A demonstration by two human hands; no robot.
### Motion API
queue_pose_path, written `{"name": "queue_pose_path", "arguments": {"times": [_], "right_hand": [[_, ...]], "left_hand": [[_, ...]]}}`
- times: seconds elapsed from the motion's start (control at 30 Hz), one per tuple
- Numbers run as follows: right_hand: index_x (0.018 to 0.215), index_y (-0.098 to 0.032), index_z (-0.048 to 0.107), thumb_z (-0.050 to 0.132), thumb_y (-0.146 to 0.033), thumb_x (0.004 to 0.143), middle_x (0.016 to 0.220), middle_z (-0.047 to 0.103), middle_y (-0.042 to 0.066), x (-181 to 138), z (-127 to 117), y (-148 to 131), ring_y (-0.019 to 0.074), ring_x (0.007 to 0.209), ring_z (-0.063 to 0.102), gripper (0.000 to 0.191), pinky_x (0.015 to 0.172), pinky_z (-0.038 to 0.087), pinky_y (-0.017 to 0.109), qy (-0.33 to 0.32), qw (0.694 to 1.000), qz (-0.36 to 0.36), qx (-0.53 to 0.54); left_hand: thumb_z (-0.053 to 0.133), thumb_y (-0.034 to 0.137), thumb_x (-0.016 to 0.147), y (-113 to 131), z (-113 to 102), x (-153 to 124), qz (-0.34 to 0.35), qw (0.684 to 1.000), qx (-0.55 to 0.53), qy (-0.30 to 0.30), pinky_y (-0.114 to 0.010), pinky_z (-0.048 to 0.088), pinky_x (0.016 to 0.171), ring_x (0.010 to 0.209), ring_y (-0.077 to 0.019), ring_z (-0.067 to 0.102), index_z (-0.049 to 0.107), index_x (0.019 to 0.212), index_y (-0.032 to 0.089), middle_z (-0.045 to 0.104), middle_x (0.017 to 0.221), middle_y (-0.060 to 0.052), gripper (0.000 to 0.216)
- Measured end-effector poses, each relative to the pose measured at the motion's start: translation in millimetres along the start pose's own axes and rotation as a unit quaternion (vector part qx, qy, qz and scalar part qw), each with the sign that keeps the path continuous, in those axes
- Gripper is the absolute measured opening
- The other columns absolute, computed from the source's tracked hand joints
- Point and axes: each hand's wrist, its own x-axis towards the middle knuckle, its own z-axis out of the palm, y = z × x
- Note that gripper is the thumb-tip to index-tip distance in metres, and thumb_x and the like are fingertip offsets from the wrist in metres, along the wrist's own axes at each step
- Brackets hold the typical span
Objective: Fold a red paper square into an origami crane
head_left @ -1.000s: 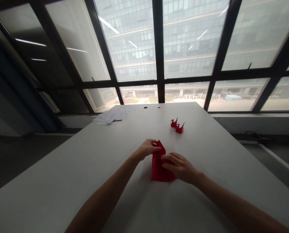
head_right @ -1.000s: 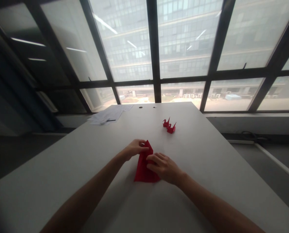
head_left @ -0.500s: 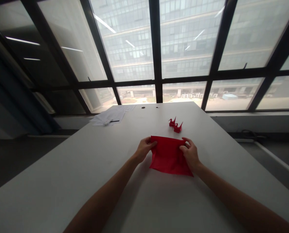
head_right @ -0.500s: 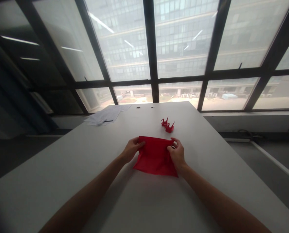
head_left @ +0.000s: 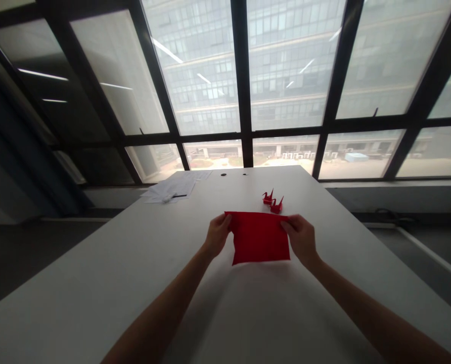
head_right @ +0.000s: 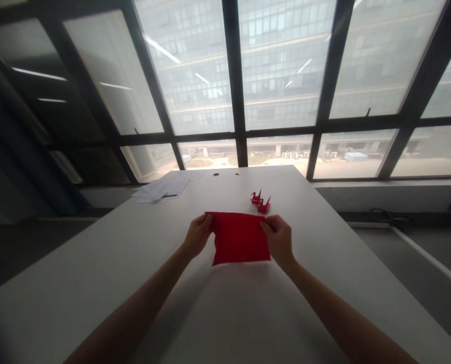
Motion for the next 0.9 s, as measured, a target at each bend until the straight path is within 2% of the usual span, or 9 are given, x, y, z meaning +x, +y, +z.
{"name": "queue_pose_path", "arguments": {"times": [0.1,0.2,0.27,0.33,0.47,0.6,0.73,0.8,0.9], "right_hand": [[0.092,-0.024,0.065,0.062,-0.028,0.090,0.104,0.076,0.008,-17,-6,-40,0.0266,0.104,0.069,0.006,0.090,0.056,0.047,-0.113,0.967,-0.217,-0.071],[0.098,-0.029,0.067,0.056,-0.017,0.094,0.114,0.073,0.004,-45,-16,-54,0.0238,0.114,0.065,0.016,0.099,0.052,0.049,-0.314,0.869,-0.353,-0.144],[0.107,-0.028,0.066,0.050,-0.009,0.095,0.123,0.069,0.004,-64,-22,-46,0.0215,0.120,0.062,0.027,0.107,0.047,0.048,-0.402,0.812,-0.381,-0.187],[0.110,-0.026,0.065,0.046,-0.005,0.094,0.126,0.068,0.005,-80,-25,-33,0.0212,0.123,0.060,0.032,0.108,0.046,0.046,-0.467,0.776,-0.367,-0.213],[0.106,-0.022,0.065,0.044,0.001,0.086,0.125,0.068,0.007,-94,-31,-25,0.0217,0.126,0.058,0.038,0.108,0.047,0.042,-0.543,0.765,-0.279,-0.203],[0.098,-0.024,0.067,0.048,-0.001,0.078,0.110,0.073,0.005,-93,-29,-32,0.0225,0.109,0.067,0.035,0.102,0.050,0.041,-0.549,0.786,-0.212,-0.190],[0.094,-0.023,0.067,0.046,-0.012,0.090,0.089,0.073,0.005,-96,-2,-15,0.0206,0.081,0.069,0.024,0.079,0.057,0.036,-0.363,0.874,-0.132,-0.296],[0.117,-0.019,0.064,0.052,-0.016,0.089,0.115,0.069,0.013,-101,16,0,0.0276,0.108,0.064,0.030,0.094,0.051,0.045,-0.305,0.869,-0.135,-0.365],[0.141,-0.011,0.048,0.053,-0.031,0.092,0.145,0.048,0.022,-107,33,19,0.0350,0.137,0.043,0.054,0.111,0.036,0.053,-0.311,0.831,-0.129,-0.444]], "left_hand": [[0.079,0.053,0.070,47,-25,-8,0.043,0.994,0.014,-0.104,-0.044,0.054,0.086,0.104,-0.0313,0.067,0.076,0.094,0.017,0.072,0.110,-0.017,0.044],[0.088,0.047,0.058,94,-65,-22,-0.063,0.959,0.112,-0.252,-0.055,0.053,0.086,0.109,-0.0402,0.066,0.079,0.084,0.020,0.074,0.106,-0.017,0.038],[0.085,0.042,0.064,114,-86,-31,-0.130,0.926,0.145,-0.322,-0.057,0.050,0.092,0.114,-0.0404,0.063,0.078,0.101,0.019,0.070,0.115,-0.020,0.044],[0.079,0.039,0.072,119,-89,-40,-0.110,0.926,0.152,-0.328,-0.054,0.045,0.101,0.123,-0.0368,0.058,0.072,0.116,0.020,0.065,0.126,-0.018,0.048],[0.059,0.037,0.090,80,-46,-69,-0.028,0.904,0.270,-0.332,-0.045,0.044,0.107,0.128,-0.0284,0.055,0.066,0.127,0.027,0.060,0.136,-0.010,0.038],[0.053,0.038,0.094,15,3,-109,0.077,0.823,0.442,-0.348,-0.053,0.024,0.119,0.145,-0.0302,0.031,0.051,0.141,0.031,0.046,0.150,-0.006,0.048],[0.048,0.053,0.094,-21,11,-130,0.089,0.756,0.561,-0.326,-0.067,0.006,0.116,0.149,-0.0402,-0.001,0.029,0.152,0.037,0.011,0.163,-0.004,0.063],[0.047,0.056,0.093,-27,6,-129,0.090,0.743,0.587,-0.310,-0.068,0.005,0.116,0.148,-0.0429,-0.004,0.029,0.152,0.038,0.006,0.163,-0.003,0.064],[0.047,0.062,0.090,-28,-4,-120,0.079,0.736,0.605,-0.292,-0.060,0.010,0.119,0.149,-0.0401,0.003,0.022,0.155,0.034,0.008,0.164,-0.006,0.075]]}}
